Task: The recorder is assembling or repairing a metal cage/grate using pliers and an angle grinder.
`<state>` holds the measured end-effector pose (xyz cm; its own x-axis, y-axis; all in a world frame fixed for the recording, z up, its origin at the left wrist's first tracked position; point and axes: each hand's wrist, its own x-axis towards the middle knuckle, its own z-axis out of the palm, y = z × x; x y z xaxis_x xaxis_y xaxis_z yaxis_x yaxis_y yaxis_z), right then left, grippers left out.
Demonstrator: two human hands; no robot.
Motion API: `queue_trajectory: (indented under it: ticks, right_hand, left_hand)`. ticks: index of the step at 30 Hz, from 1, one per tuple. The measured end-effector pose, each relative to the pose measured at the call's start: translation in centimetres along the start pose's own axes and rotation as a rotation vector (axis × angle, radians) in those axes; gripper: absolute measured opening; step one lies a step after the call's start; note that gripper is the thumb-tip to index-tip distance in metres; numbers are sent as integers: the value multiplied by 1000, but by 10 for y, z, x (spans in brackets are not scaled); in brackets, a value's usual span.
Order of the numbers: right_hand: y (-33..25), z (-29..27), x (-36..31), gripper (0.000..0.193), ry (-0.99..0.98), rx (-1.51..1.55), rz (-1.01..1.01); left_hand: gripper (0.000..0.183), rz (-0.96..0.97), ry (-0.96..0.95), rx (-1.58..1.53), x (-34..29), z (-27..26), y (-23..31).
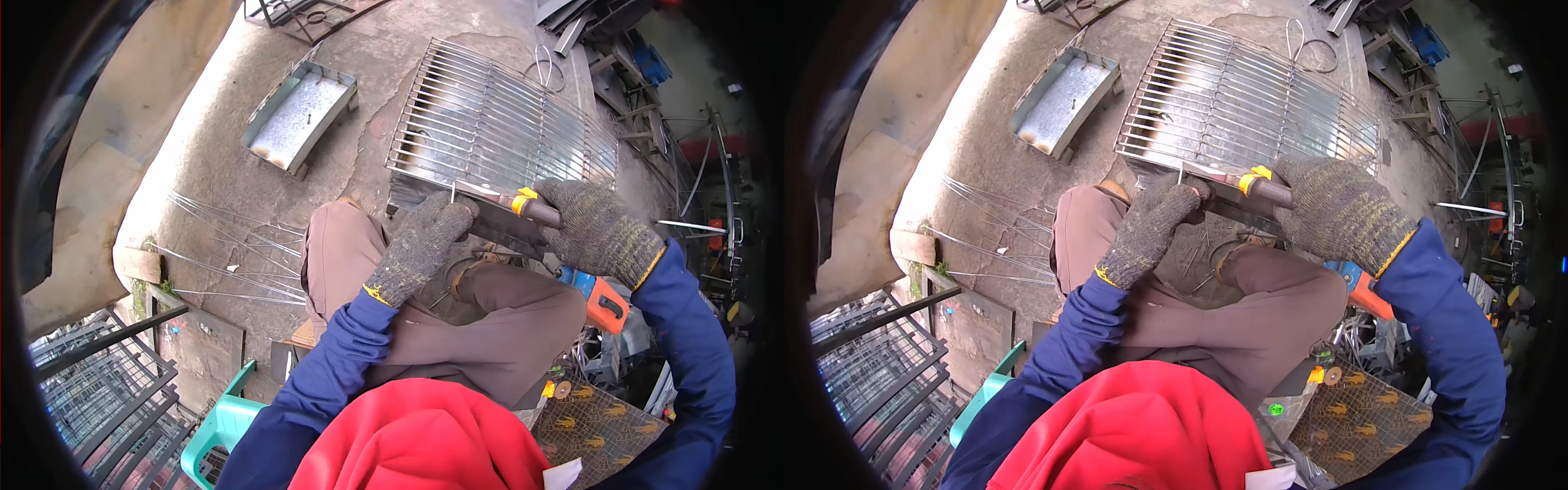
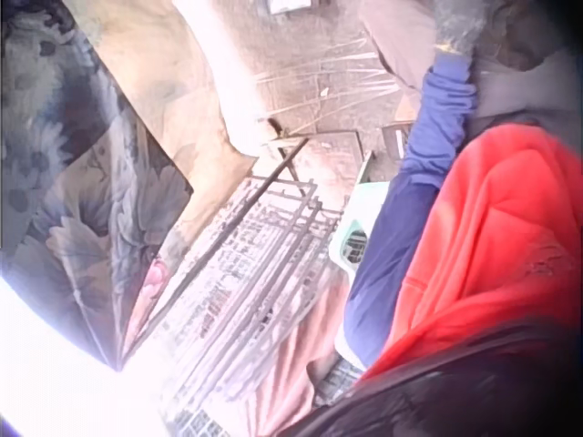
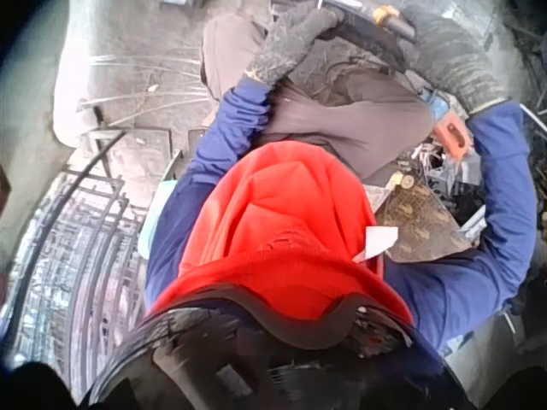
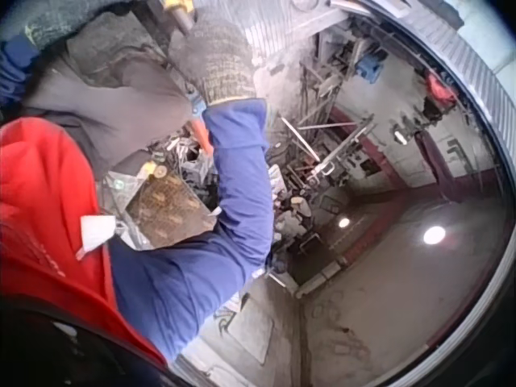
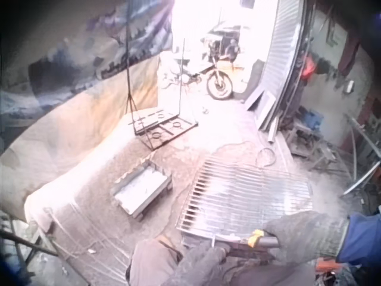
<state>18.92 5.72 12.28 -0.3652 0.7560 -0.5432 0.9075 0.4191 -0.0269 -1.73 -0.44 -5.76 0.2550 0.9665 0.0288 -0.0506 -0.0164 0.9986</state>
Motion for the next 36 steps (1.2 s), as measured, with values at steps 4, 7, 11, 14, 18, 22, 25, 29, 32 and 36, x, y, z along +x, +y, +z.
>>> queue_trajectory:
  ticks: [4,7,11,14,18,22,25,29,32,36]
  right_hand:
    - [0,13,-27,32,328,-42,-83]
    - [14,25,-52,38,352,124,-26]
    - [28,55,-98,50,585,291,-111]
    - [37,87,-145,51,621,619,41]
    - [59,162,-189,50,816,1308,450]
    - [104,261,-236,45,1007,1039,462]
    - [129,344,-259,44,974,1138,668]
    - [111,427,-307,36,564,1412,1034]
    - [80,473,-318,33,419,-84,407]
    - [36,520,-306,32,227,830,717]
  left_hand:
    - [33,189,-36,351,-6,-10,30]
    - [31,183,97,268,-16,-18,44]
    - [41,-16,104,264,-18,-28,36]
    - [67,-308,241,60,-16,-38,19]
    - [68,-347,445,-31,-23,-42,9]
    - [26,-31,473,455,-34,-33,35]
    - [26,19,342,483,-26,-20,60]
    - [18,-127,191,749,-12,-8,84]
    - [19,-184,204,598,-12,-3,91]
    - [22,-266,12,470,-15,-5,89]
